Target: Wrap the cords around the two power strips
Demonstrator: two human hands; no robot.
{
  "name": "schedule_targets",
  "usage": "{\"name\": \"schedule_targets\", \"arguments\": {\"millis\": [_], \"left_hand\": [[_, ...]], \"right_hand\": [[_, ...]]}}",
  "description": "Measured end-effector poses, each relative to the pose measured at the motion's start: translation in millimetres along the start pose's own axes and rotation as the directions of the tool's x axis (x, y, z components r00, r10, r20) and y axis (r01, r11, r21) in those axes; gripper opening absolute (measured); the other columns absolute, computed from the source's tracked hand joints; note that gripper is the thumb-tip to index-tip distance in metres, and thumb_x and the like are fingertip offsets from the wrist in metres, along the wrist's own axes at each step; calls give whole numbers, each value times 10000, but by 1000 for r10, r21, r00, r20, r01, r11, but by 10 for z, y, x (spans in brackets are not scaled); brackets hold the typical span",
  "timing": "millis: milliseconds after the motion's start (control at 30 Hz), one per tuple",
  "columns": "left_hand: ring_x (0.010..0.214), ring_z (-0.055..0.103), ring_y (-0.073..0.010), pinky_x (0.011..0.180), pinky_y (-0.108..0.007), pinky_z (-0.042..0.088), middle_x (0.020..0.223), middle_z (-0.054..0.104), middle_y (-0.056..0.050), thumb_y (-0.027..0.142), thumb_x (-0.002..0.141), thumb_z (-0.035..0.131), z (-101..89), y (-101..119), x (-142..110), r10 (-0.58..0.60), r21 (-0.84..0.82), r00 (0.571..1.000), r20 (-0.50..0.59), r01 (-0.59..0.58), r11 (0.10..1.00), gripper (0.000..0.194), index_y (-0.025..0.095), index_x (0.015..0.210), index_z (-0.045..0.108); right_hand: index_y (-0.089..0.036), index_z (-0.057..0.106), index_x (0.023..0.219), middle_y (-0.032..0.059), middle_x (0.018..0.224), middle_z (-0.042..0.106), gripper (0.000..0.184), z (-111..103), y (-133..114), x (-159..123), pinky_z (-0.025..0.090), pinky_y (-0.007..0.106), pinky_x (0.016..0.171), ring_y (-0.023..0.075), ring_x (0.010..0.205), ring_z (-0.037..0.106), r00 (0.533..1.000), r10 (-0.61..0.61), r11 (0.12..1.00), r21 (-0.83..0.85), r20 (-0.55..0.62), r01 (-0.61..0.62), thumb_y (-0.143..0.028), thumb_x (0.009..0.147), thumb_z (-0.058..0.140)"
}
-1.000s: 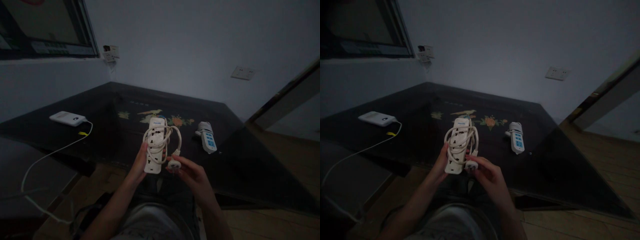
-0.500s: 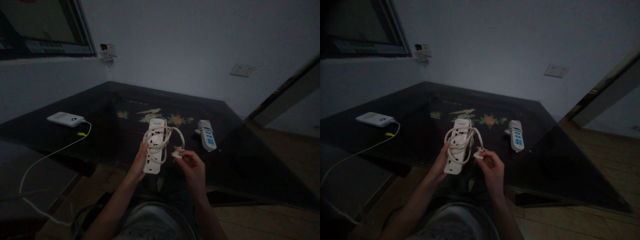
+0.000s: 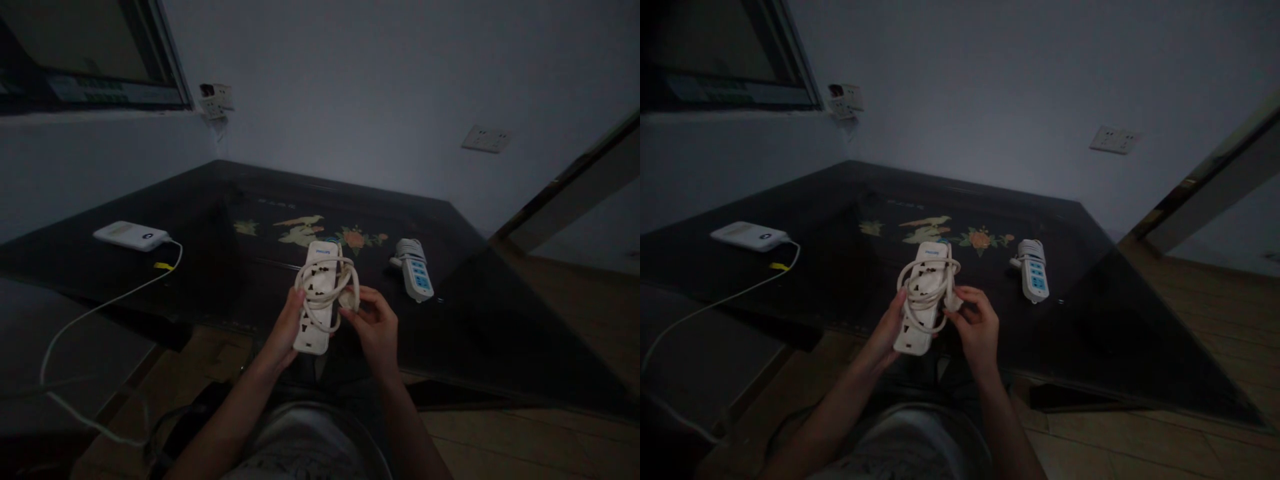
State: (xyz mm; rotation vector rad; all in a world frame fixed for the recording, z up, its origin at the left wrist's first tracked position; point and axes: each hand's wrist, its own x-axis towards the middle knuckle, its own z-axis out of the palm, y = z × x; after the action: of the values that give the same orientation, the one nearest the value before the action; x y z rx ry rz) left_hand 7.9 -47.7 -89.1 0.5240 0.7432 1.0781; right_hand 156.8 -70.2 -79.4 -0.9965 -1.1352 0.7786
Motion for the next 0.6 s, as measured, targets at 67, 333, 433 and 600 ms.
{"name": "schedule_targets", "arguments": {"millis": [67, 333, 433, 600], "left_hand": [[734, 679, -218, 621, -334, 550, 987, 695, -86, 502, 787, 610, 5, -16, 2, 29, 15, 1000, -11, -28, 999, 590, 193, 1268, 461], [845, 674, -234, 705, -323, 532, 984, 696, -82, 512, 732, 669, 49, 8, -27, 98, 1, 994, -38, -98, 995, 591, 180, 1193, 508], [912, 665, -241, 746, -320, 531, 1017, 693, -71, 480, 754, 662, 55, 3, -34, 114, -30, 993, -39, -115, 993, 548, 193, 1196, 514], [952, 657, -256, 775, -346, 533, 1051, 684, -86, 490, 764, 645, 48, -15, -22, 130, -44, 991, -33, -132, 990, 572, 187, 1227, 495]], "right_hand": [[-193, 630, 846, 72, 1042, 621, 201, -31, 12, 3, 536, 384, 847, 214, 1026, 600, 1000, 8, 1000, 6, -5, -8, -182, 675, 734], [-193, 646, 861, 83, 1062, 614, 177, -3, 53, -30, 544, 381, 837, 216, 1022, 604, 1000, -17, 1000, -11, -24, 17, -205, 700, 718], [-206, 655, 876, 87, 1079, 613, 159, 20, 80, -66, 546, 377, 832, 216, 1037, 596, 998, -57, 995, -77, -8, 57, -208, 722, 697], [-229, 643, 1025, 104, 1162, 596, 231, -30, 154, -133, 509, 414, 900, 227, 1111, 559, 988, -117, 963, -232, 97, 137, -192, 798, 615]]}}
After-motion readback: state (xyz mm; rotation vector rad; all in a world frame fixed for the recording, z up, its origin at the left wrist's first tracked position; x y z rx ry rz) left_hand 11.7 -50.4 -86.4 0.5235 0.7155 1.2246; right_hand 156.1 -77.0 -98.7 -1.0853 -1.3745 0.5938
